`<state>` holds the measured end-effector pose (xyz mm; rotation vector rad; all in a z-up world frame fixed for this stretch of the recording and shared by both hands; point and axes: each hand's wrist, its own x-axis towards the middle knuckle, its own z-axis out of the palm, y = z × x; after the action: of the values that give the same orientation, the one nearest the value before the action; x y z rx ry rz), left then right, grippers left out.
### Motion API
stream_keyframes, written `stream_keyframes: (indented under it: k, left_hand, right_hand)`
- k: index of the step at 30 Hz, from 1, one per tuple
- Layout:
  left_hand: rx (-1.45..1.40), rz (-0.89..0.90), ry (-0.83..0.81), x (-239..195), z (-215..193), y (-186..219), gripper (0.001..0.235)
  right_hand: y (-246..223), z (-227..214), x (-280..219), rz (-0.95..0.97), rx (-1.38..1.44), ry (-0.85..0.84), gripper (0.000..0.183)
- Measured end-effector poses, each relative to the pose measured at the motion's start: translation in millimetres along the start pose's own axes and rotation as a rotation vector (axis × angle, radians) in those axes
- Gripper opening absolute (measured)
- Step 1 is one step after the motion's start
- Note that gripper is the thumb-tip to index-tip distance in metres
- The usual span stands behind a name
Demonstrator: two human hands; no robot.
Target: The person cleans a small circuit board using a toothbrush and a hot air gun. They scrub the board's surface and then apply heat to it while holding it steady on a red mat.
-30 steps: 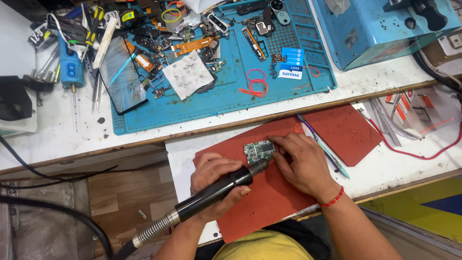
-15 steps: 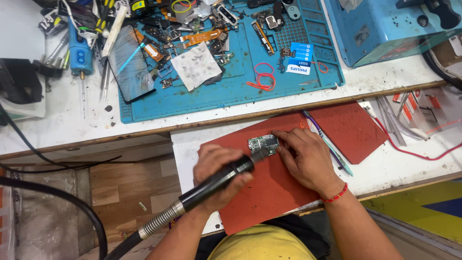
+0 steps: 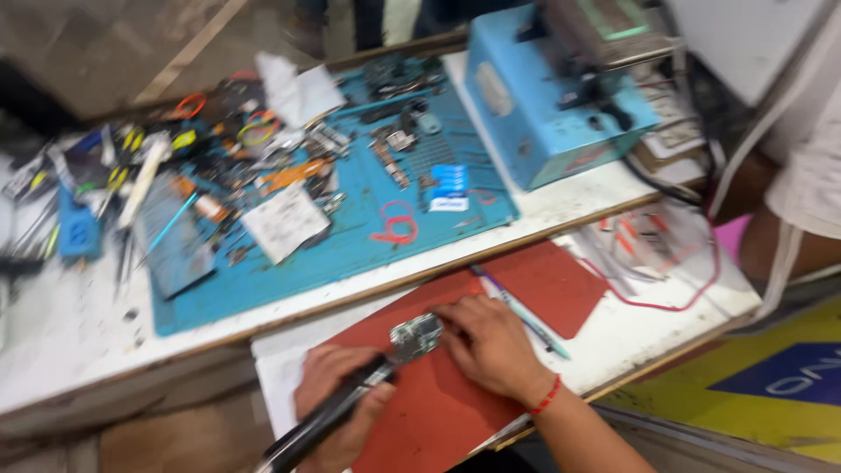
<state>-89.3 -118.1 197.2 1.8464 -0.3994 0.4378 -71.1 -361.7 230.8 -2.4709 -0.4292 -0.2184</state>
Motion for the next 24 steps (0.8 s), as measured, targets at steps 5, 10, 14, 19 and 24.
stream_keyframes:
  k: [5,10,14,19,24]
  left_hand:
    - [0.029,0.121,-0.02,-22.1,0.1,-46.5,0.037]
    - [0.156,0.226,-0.007,-42.6,-1.0,-141.0,0.037]
    - [0.152,-0.032,-0.324,-41.7,-18.9,-162.3,0.033]
    - [0.13,-0.151,-0.301,-39.2,-18.6,-148.2,0.036]
    - [0.006,0.121,-0.066,-44.1,-10.1,-129.3,0.033]
  right_hand:
    - [4.2,3.9,-5.8,-0.057,0.01,0.053,0.032]
    - [6.3,-1.5,-8.8,0.02,0.062,-0.006,0.029]
    - [4.8,0.9,-7.8,-0.01,0.04,0.073,0.03]
    - [3.7,-2.4,-6.8,0.046,0.042,-0.002,0.032]
    - [3.3,-1.7,-4.4,0.034,0.06,0.034,0.032]
